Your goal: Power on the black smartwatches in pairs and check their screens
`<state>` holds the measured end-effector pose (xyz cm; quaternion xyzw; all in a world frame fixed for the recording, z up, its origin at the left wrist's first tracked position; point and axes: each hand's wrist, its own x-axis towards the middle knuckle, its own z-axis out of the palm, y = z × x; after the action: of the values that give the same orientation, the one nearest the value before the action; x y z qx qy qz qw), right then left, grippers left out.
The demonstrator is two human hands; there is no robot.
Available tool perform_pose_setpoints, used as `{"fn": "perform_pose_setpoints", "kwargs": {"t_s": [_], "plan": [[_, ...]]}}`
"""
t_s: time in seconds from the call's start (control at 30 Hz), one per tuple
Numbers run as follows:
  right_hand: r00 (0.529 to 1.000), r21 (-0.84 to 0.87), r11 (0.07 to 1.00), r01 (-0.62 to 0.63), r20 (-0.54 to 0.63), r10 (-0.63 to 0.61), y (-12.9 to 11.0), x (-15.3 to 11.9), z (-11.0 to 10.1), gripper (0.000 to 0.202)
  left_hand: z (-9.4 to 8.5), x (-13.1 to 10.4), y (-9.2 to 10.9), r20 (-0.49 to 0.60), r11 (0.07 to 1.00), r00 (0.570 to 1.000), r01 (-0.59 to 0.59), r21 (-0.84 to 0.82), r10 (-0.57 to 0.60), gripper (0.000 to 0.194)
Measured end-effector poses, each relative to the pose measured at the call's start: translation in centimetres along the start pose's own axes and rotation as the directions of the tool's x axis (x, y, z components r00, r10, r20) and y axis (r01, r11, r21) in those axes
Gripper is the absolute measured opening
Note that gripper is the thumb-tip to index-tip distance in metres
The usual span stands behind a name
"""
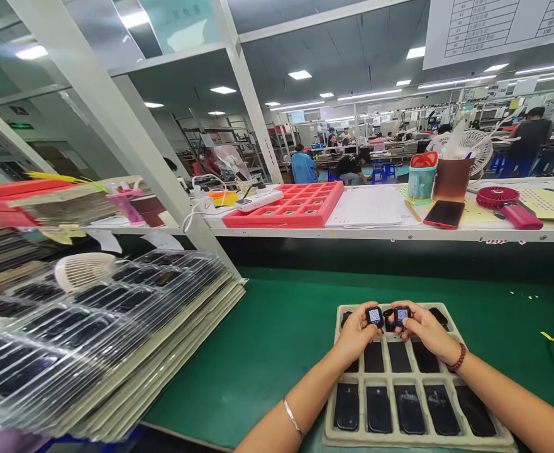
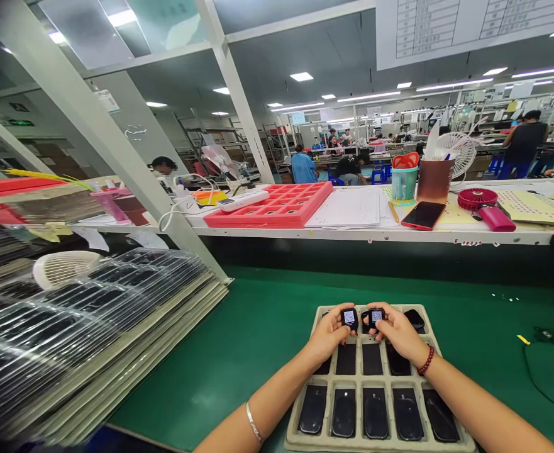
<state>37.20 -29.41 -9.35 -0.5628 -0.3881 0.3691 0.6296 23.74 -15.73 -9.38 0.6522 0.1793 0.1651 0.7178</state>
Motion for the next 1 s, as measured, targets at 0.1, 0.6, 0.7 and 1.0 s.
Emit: {"fn": "perform_pose_setpoints", "kwargs": {"t_s": [0.1,0.6,0.7,1.0], "plan": [[1.000,0.004,1.000,-0.013,0.009,0.013,0.04,0.00,-0.07,0.034,0.07,-0.09,0.30,0.001,1.000,1.000,0.008,0.019,-0.008,0.049],[0.998,-0.017,0.999,-0.032,0.062,0.033,-0.39,-0.14,-0.22,0.030,0.27,-0.49,0.73,0.051,0.997,0.998,-0.039,0.074,0.035,0.038],[0.999,-0.035,0.999,-0.017,0.048,0.019,-0.41,-0.21,-0.06,0.035,0.22,-0.40,0.42,0.041,0.996,0.998,-0.058,0.067,0.055,0.042],[0.997,-0.075,0.996,-0.041,0.054,0.045,-0.07,0.00,-0.02,0.027,0.17,-0.18,0.06,0.062,0.997,0.996,-0.058,0.040,0.056,0.028]]}}
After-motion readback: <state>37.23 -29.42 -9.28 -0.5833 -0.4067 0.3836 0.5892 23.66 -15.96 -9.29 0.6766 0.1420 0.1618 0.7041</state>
